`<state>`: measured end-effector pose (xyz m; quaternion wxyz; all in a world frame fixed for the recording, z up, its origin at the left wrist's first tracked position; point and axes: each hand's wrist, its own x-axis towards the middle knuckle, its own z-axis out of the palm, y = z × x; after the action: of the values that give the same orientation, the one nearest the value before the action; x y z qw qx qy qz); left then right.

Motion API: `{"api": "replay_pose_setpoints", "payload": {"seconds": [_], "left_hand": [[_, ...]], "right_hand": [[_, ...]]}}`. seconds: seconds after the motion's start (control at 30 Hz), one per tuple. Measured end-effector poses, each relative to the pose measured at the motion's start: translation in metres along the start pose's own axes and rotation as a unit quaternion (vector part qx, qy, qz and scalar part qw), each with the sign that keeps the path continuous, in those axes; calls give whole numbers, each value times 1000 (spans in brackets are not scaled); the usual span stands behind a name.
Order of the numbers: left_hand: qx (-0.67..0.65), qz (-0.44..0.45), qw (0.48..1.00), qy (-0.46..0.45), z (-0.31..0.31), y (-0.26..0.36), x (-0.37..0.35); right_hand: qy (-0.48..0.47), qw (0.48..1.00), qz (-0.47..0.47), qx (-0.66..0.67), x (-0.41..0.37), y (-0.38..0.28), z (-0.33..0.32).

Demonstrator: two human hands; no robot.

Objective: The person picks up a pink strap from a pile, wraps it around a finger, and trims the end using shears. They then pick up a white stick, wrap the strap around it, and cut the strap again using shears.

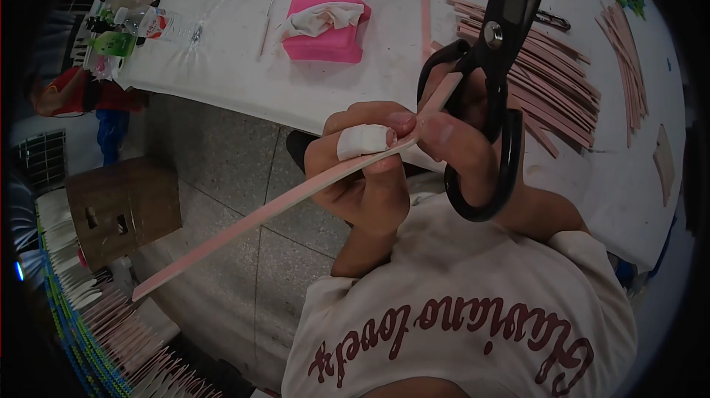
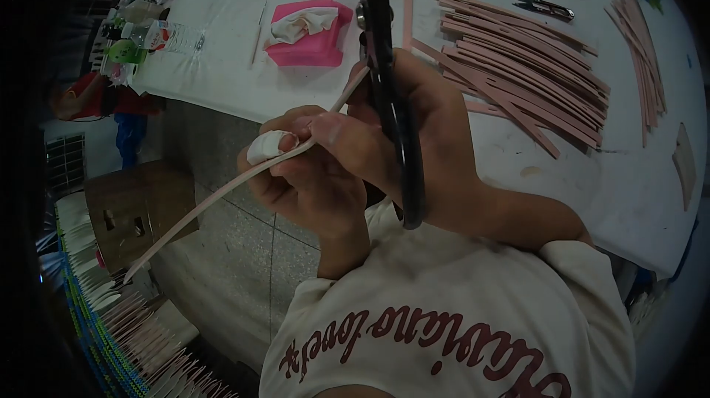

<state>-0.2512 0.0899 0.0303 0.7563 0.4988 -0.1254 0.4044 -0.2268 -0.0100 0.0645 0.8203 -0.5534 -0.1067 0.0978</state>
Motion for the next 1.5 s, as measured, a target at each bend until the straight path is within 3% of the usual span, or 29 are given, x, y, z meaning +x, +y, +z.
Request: {"api": "replay_pose_setpoints", "payload": {"seconds": [0.17, 0.27, 0.43, 0.53, 0.7, 0.87, 0.93, 1.03, 1.17, 1.23, 1.33, 1.5], "left_hand": [[3, -8, 1000, 10, 0, 1, 0], [80, 4, 996, -49, -4, 4, 1], [69, -36, 997, -15, -1, 2, -3], [27, -69, 997, 7, -1, 6, -2], [44, -88, 995, 25, -3, 6, 0], [50, -48, 998, 5, -3, 5, 4], [-148, -58, 986, 48, -1, 8, 9], [-199, -51, 978, 35, -7, 6, 12], [-226, -61, 971, 45, -9, 2, 12], [-138, -57, 989, 11, -7, -4, 6], [-166, -97, 980, -60, -1, -12, -4], [-183, -124, 974, -53, 3, -9, -3]], "right_hand": [[0, 1000, -20, -9, 0, -5, 1], [-12, 999, -27, -43, -2, -6, -1], [-4, 1000, 30, 5, 3, -3, -10], [45, 997, 5, -67, 8, -4, -19], [-37, 998, 2, -54, 11, -9, -30], [-38, 994, 97, 15, 6, -12, -32], [-35, 991, 122, 49, 7, -16, -33], [-30, 986, 147, 71, 8, -15, -37], [-11, 991, 130, 37, 6, -14, -34], [-16, 990, 126, 60, 6, -18, -31], [-21, 988, 129, 87, 3, -25, -22], [-29, 983, 135, 121, 1, -24, -25]]}}
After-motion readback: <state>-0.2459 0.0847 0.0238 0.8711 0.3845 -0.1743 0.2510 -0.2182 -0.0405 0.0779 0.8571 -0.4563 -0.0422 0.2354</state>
